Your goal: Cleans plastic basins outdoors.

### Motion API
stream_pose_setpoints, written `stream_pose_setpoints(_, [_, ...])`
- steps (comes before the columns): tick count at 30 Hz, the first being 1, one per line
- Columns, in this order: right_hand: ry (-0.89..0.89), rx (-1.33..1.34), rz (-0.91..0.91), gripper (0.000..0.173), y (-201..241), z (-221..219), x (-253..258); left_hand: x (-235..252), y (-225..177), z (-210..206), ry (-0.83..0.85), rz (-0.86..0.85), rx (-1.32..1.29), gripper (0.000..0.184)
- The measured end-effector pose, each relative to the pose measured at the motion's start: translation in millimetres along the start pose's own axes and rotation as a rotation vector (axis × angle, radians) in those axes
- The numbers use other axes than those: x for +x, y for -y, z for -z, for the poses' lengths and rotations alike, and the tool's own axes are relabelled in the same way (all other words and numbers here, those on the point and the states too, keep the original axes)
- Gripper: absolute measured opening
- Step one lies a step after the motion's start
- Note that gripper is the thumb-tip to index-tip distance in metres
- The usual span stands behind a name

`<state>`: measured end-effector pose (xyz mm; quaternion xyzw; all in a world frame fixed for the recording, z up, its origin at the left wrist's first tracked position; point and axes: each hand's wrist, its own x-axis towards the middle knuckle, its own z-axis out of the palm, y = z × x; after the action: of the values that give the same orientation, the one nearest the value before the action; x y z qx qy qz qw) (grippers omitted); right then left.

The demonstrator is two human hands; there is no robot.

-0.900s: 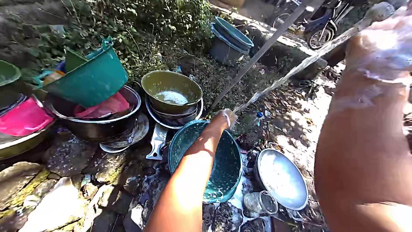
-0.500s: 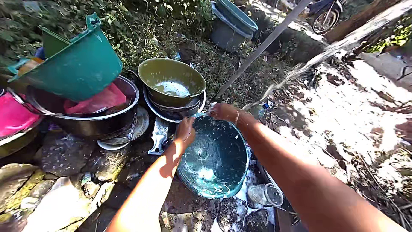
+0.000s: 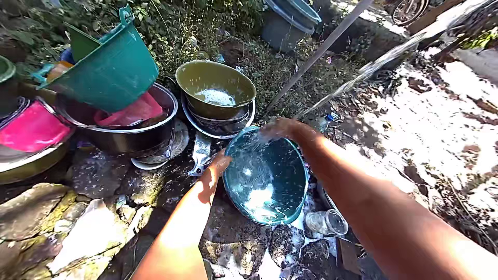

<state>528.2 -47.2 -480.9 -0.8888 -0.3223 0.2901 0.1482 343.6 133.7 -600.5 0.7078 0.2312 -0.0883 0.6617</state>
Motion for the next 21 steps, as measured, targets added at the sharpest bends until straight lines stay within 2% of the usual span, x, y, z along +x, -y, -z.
stream_pose_setpoints(2, [-0.070,0.464,-0.062,0.037,14.9,-4.4,-20.9,-14.3,-11.6,-11.1,0.008,-0.031,-0.086,0.062])
stream_pose_setpoints(4, [-0.117,0.771,-0.119,0.041,27.5,-10.7,-33.3,-28.6,-22.6,-19.6,-0.013,-0.010,-0.115,0.065])
stream_pose_setpoints(7, [-0.146,0.865,-0.255,0.042,24.0,-29.9,-34.0,-55.7,-46.0,-30.9,-0.055,0.014,-0.106,0.066])
stream_pose_setpoints(11, [-0.073,1.011,-0.332,0.066,20.1,-67.1,-22.7,-88.3,-81.9,-55.8,-0.180,0.110,-0.043,0.073])
stream_pose_setpoints(13, [-0.085,1.186,-0.311,0.069,31.8,-68.2,-27.3,-92.4,-88.8,-73.2,-0.229,0.110,-0.023,0.081])
stream_pose_setpoints(15, [-0.095,1.307,-0.279,0.063,43.8,-54.7,-42.7,-102.3,-101.3,-90.1,-0.227,0.084,0.082,0.079])
stream_pose_setpoints(18, [-0.123,1.439,-0.384,0.039,54.8,-13.8,-67.8,-116.0,-129.3,-114.3,-0.216,0.012,0.306,0.075])
stream_pose_setpoints(21, [-0.164,1.464,-0.466,0.028,55.2,28.5,-92.3,-129.3,-162.6,-126.9,-0.232,-0.046,0.446,0.067])
